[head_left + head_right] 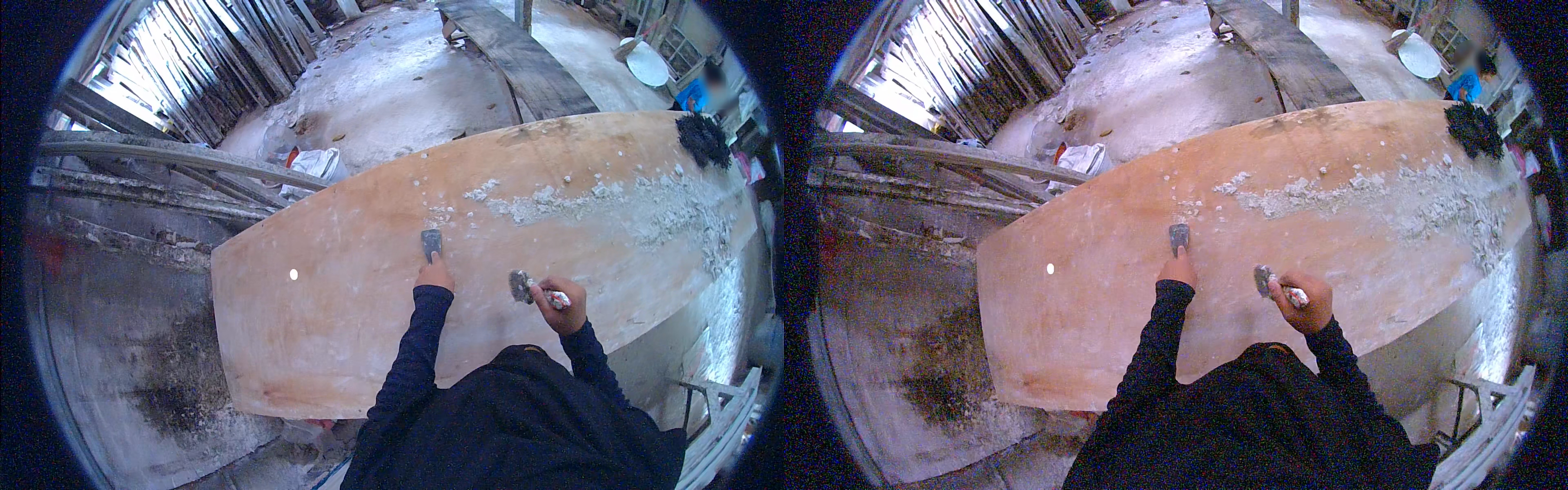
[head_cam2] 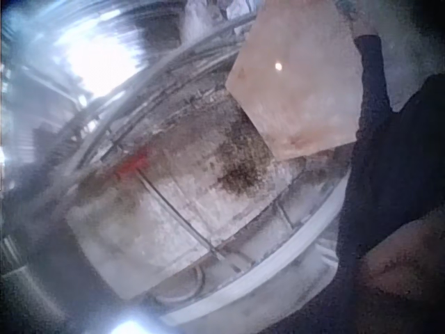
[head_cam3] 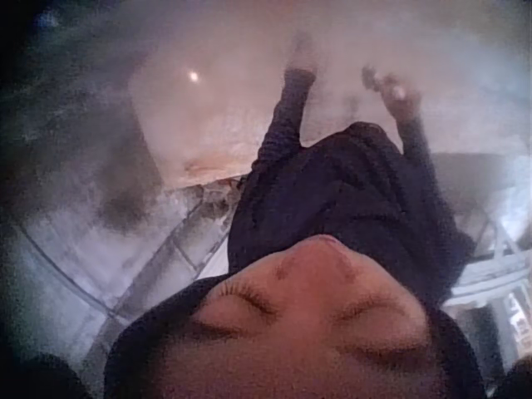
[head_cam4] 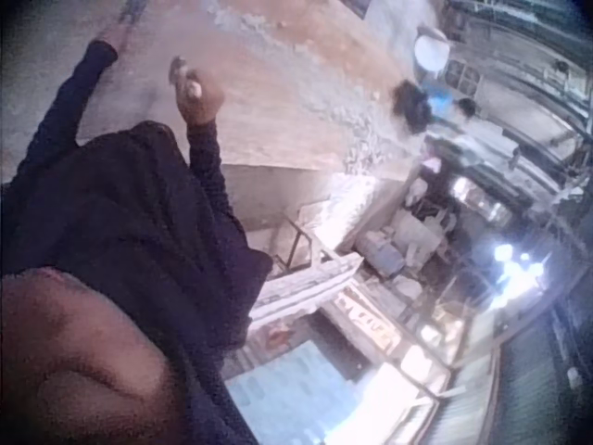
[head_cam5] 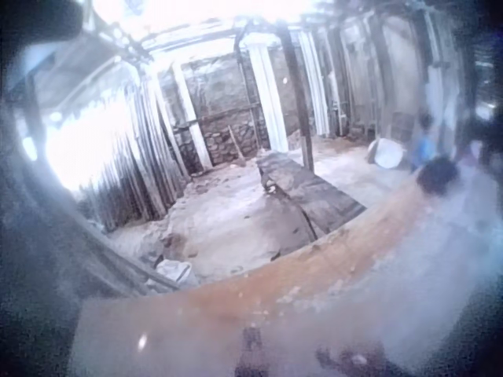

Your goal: The person scrapes a white powdery substance from a large wooden board using a scraper and a small brush. The person moves along the board, clearing sections of the surface and accumulating debris in a pile.

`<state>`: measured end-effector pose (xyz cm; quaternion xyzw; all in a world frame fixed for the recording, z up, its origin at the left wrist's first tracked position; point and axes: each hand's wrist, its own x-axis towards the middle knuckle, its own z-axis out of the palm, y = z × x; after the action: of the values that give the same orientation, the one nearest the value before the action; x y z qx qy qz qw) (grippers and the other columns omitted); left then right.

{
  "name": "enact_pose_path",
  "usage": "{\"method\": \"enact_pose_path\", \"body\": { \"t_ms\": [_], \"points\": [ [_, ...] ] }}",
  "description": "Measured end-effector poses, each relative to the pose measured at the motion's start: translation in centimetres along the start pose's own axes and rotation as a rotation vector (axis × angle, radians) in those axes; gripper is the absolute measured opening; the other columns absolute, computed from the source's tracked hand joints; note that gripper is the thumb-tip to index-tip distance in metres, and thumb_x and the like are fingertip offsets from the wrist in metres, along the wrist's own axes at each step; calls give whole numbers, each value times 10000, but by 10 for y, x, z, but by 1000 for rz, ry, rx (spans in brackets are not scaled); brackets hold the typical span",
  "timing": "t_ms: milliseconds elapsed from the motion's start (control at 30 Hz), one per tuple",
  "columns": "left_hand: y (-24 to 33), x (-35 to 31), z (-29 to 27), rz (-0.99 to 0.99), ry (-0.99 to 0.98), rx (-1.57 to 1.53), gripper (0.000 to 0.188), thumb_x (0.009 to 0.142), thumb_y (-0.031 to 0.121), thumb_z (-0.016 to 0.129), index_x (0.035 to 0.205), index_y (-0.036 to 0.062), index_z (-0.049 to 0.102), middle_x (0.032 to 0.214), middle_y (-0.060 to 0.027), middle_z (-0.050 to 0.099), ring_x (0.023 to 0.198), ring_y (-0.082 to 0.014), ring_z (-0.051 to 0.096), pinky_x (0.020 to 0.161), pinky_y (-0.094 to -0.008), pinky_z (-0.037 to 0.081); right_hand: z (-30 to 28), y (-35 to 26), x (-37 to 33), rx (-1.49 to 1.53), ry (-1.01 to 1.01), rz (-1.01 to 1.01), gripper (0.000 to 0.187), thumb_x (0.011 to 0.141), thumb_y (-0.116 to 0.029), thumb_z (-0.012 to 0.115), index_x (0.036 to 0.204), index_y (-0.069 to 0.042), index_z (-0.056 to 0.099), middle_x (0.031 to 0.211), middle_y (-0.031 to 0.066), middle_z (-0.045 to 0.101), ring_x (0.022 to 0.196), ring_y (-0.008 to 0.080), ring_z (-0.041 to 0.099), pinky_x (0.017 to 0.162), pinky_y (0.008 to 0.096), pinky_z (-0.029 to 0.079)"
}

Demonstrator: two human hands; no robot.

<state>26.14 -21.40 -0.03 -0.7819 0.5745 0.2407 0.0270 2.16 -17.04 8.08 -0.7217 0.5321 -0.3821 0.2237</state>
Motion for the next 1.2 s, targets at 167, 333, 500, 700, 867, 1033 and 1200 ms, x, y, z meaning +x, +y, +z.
{"method": "enact_pose_path", "body": {
  "t_ms": [167, 333, 500, 700, 867, 1033, 1200],
  "points": [
    [-6, 32, 6, -32, 58, -30, 433, 848, 202, 433, 1233, 6, 408, 897, -249, 599, 837, -369, 602, 717, -444, 492, 4, 0, 3, 6, 10, -34, 166, 736, -186, 669, 648, -73, 586, 594, 106, 583, 520, 257, 582, 466, 333, 439],
    [0, 25, -18, 3, -8, 37, 410, 854, 148, 384, 1241, 13, 407, 940, -220, 599, 834, -347, 608, 712, -419, 504, 2, -1, 1, 12, -6, -57, 155, 735, -187, 670, 656, -77, 595, 597, 105, 590, 519, 260, 586, 464, 332, 441],
    [-12, 2, 8, 27, 13, 59, 411, 858, 165, 383, 1242, 20, 406, 943, -221, 597, 817, -356, 610, 700, -423, 505, 1, 4, -4, -2, -4, -19, 161, 736, -195, 672, 658, -78, 595, 596, 106, 591, 518, 252, 589, 456, 328, 439],
    [-9, 27, -11, -39, 2, -35, 393, 850, 162, 392, 1216, 22, 419, 937, -237, 594, 854, -368, 600, 738, -455, 487, 8, -2, -1, 36, -22, -44, 154, 740, -189, 669, 661, -80, 595, 597, 108, 591, 513, 245, 589, 452, 322, 434],
    [-12, 11, 2, 38, 31, -7, 357, 846, 155, 404, 1177, 26, 441, 898, -225, 606, 830, -364, 607, 714, -452, 494, 7, 1, -3, 25, -46, -47, 154, 744, -183, 662, 657, -78, 590, 595, 110, 588, 508, 247, 586, 455, 320, 433],
    [-13, 16, 2, 46, 84, -25, 347, 850, 149, 398, 1180, 50, 441, 889, -241, 600, 859, -372, 596, 727, -461, 488, 10, 2, -4, 31, -41, -16, 152, 744, -184, 661, 657, -82, 590, 584, 112, 583, 510, 250, 585, 456, 322, 433],
    [-24, 30, 7, 81, 138, -24, 394, 851, 165, 398, 1231, 62, 411, 899, -231, 600, 880, -379, 584, 702, -465, 493, 11, -7, 0, 28, -33, -94, 149, 746, -184, 660, 658, -86, 590, 584, 111, 583, 517, 251, 586, 458, 325, 433]
  ]
}}
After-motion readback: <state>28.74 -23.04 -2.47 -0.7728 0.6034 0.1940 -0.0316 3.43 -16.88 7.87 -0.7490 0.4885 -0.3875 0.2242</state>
